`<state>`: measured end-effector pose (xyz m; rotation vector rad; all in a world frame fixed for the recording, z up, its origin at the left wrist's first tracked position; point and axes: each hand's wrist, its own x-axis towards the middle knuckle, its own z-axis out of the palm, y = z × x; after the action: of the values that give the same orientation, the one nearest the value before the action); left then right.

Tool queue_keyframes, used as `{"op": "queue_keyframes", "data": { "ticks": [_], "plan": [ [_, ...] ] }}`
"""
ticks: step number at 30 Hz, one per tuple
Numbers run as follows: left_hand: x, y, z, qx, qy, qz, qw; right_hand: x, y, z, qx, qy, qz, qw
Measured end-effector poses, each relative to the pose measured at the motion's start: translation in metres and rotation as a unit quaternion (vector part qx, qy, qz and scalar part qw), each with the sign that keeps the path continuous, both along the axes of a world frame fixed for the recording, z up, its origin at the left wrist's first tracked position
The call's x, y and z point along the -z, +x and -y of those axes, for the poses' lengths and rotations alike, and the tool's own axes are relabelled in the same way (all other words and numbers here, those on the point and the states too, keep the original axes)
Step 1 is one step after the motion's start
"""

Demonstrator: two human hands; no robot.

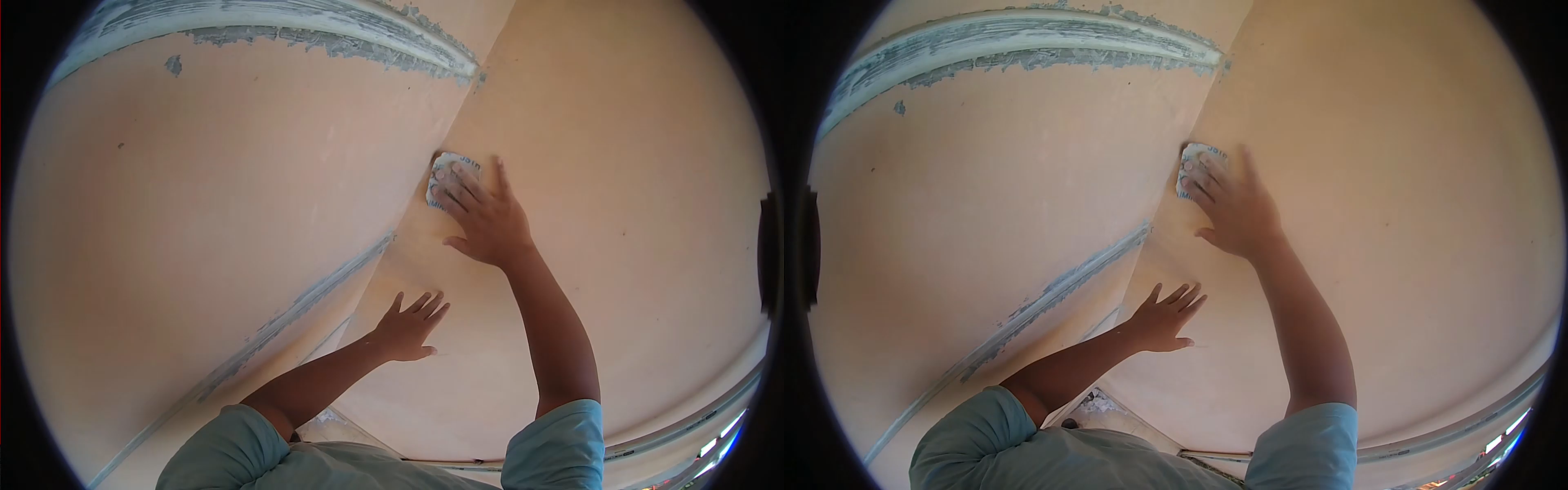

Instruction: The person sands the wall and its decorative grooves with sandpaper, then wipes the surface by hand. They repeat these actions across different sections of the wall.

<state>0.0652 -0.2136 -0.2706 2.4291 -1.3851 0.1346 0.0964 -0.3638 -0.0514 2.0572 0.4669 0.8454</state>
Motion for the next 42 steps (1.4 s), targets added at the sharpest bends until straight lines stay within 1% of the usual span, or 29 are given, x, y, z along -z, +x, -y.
{"op": "queue_keyframes", "data": {
  "ticks": [2,4,6,7,9,10,11,12,14,15,17,18,20,23,24,25,26,27,29,30,31,33,34,36,37,38,40,41,42],
  "plan": [
    [0.009,0.002,-0.010,0.016,0.019,-0.019,1.000,0.004,-0.002,-0.003,0.018,0.004,-0.126,0.992],
    [0.016,0.000,-0.013,0.037,0.048,-0.054,0.997,-0.030,-0.005,0.002,-0.025,0.051,0.054,0.997],
    [0.022,-0.005,-0.014,0.051,0.034,-0.069,0.996,-0.070,0.000,0.008,0.010,0.120,0.265,0.957],
    [0.024,-0.008,-0.014,0.067,0.020,-0.081,0.994,-0.086,0.005,0.015,-0.032,0.177,0.326,0.928],
    [0.029,-0.012,-0.016,0.073,-0.004,-0.086,0.994,-0.074,0.015,0.014,0.006,0.173,0.346,0.922],
    [0.032,-0.013,-0.018,0.076,-0.014,-0.085,0.993,-0.052,0.013,0.004,-0.017,0.101,0.224,0.969],
    [0.035,-0.015,-0.023,0.081,-0.018,-0.085,0.993,-0.031,0.010,-0.003,-0.037,0.031,0.097,0.994],
    [0.038,-0.014,-0.028,0.081,-0.016,-0.091,0.992,-0.025,0.010,-0.003,-0.037,0.034,0.092,0.995],
    [0.036,-0.007,-0.040,0.040,-0.079,-0.114,0.990,-0.014,0.009,0.000,-0.047,-0.026,0.020,0.998],
    [0.037,-0.005,-0.046,0.020,-0.107,-0.120,0.987,-0.008,0.009,0.000,-0.041,-0.020,0.005,0.999],
    [0.038,-0.001,-0.054,0.009,-0.152,-0.104,0.983,-0.009,0.015,-0.008,-0.029,0.011,0.120,0.992],
    [0.032,-0.002,-0.058,0.012,-0.161,-0.112,0.981,-0.008,0.016,-0.009,-0.018,0.019,0.110,0.994],
    [0.023,-0.007,-0.066,0.018,-0.165,-0.122,0.979,-0.007,0.020,-0.011,0.022,0.120,0.306,0.944],
    [0.026,-0.022,-0.074,0.019,-0.187,-0.130,0.973,0.009,0.022,-0.018,0.034,0.187,0.296,0.936],
    [0.031,-0.027,-0.078,0.026,-0.194,-0.127,0.972,0.019,0.024,-0.010,0.031,0.185,0.293,0.938],
    [0.033,-0.029,-0.083,0.031,-0.201,-0.122,0.971,0.031,0.027,0.006,-0.050,0.129,0.143,0.980],
    [0.031,-0.033,-0.089,0.026,-0.205,-0.122,0.971,0.034,0.024,0.008,-0.131,0.068,-0.012,0.989],
    [0.027,-0.037,-0.095,0.030,-0.182,-0.146,0.972,0.030,0.024,0.011,-0.139,0.063,-0.014,0.988],
    [0.030,-0.044,-0.104,0.029,-0.159,-0.174,0.971,0.017,0.010,-0.005,-0.040,0.024,0.072,0.996],
    [0.036,-0.047,-0.105,0.037,-0.159,-0.149,0.975,0.011,0.004,-0.016,0.067,0.073,0.114,0.989],
    [0.038,-0.049,-0.108,0.044,-0.159,-0.122,0.979,0.009,0.003,-0.016,0.063,0.074,0.113,0.989],
    [0.032,-0.055,-0.118,0.038,-0.166,-0.117,0.978,-0.001,0.008,-0.006,0.087,0.199,0.317,0.923],
    [0.030,-0.059,-0.122,0.041,-0.170,-0.118,0.978,0.006,0.007,-0.002,0.131,0.203,0.320,0.916],
    [0.033,-0.063,-0.126,0.032,-0.198,-0.113,0.973,0.049,-0.001,-0.007,0.153,0.163,0.236,0.946],
    [0.034,-0.064,-0.129,0.029,-0.221,-0.104,0.969,0.074,-0.010,-0.005,0.105,0.125,0.138,0.977],
    [0.033,-0.067,-0.133,0.028,-0.220,-0.100,0.970,0.097,-0.014,0.005,0.024,0.076,0.098,0.992],
    [0.026,-0.069,-0.140,0.016,-0.240,-0.121,0.963,0.110,-0.022,0.018,-0.074,0.067,0.092,0.991],
    [0.024,-0.066,-0.140,0.009,-0.241,-0.115,0.964,0.105,-0.015,0.022,-0.082,0.067,0.096,0.990],
    [0.025,-0.066,-0.139,-0.002,-0.255,-0.136,0.957,0.104,-0.016,0.028,-0.145,0.107,0.083,0.980]
  ]
}}
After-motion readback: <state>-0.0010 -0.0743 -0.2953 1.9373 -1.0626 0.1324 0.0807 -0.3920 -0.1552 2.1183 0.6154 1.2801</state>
